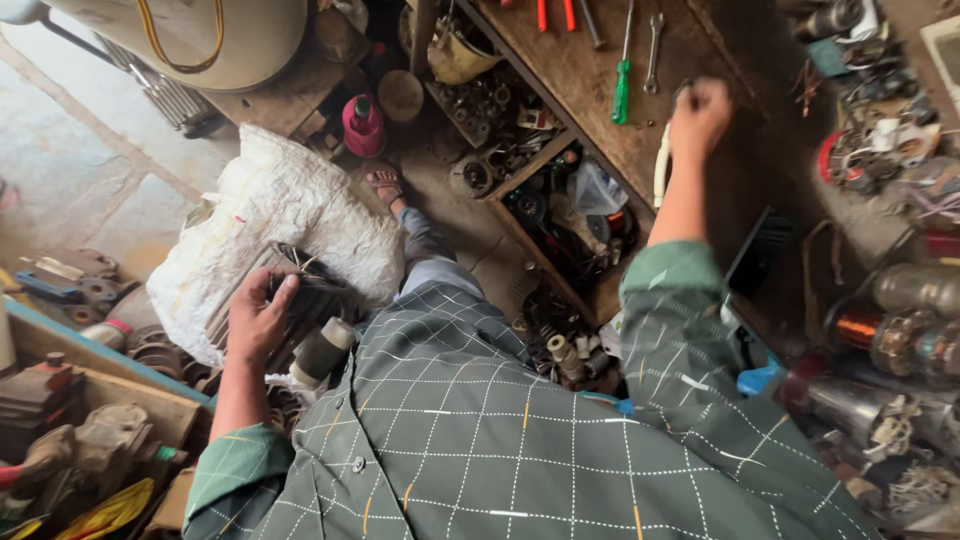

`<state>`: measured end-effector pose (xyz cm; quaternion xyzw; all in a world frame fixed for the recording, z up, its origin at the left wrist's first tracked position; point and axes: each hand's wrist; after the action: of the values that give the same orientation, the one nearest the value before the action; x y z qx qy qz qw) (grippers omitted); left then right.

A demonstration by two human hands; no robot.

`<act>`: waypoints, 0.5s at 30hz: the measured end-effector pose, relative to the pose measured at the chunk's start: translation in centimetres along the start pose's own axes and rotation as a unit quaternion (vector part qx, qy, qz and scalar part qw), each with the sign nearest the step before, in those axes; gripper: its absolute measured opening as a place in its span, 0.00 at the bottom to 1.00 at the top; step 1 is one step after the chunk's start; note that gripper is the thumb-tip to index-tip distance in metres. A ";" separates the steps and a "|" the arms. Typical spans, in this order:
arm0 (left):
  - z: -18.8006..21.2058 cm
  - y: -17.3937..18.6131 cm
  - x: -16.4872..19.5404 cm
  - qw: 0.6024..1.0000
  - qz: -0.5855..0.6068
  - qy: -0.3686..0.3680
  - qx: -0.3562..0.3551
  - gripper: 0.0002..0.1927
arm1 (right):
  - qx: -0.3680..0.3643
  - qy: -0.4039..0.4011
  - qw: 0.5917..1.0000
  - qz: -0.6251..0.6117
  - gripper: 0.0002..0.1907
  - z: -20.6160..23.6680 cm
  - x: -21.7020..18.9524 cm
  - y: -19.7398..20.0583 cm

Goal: The person repairs a small electric motor resting on a white sack on the workshop floor. They use a wrench to loosen and tighten fasteners on the motor housing, handle the motor and its attached pump body, pick up a screwdriver and pliers from the workbench, and turn the motor over to work on different sides.

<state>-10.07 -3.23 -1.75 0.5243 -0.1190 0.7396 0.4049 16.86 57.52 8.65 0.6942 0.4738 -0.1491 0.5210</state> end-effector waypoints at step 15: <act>-1.2 0.3 0.9 0.988 -0.074 -0.108 0.081 0.14 | -0.283 -0.353 0.777 -0.438 0.26 6.9 -2.9 5.2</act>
<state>-11.20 -2.27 -1.37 0.6398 -0.0628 0.6534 0.3998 21.54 50.04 10.86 0.1322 0.5304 -0.4546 0.7032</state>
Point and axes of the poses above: each hand's wrist, its own z-axis away from the middle knuckle, its own y-axis out of the back of the hand, x = y × z, and after that the axes turned 8 degrees about -z, right-handed
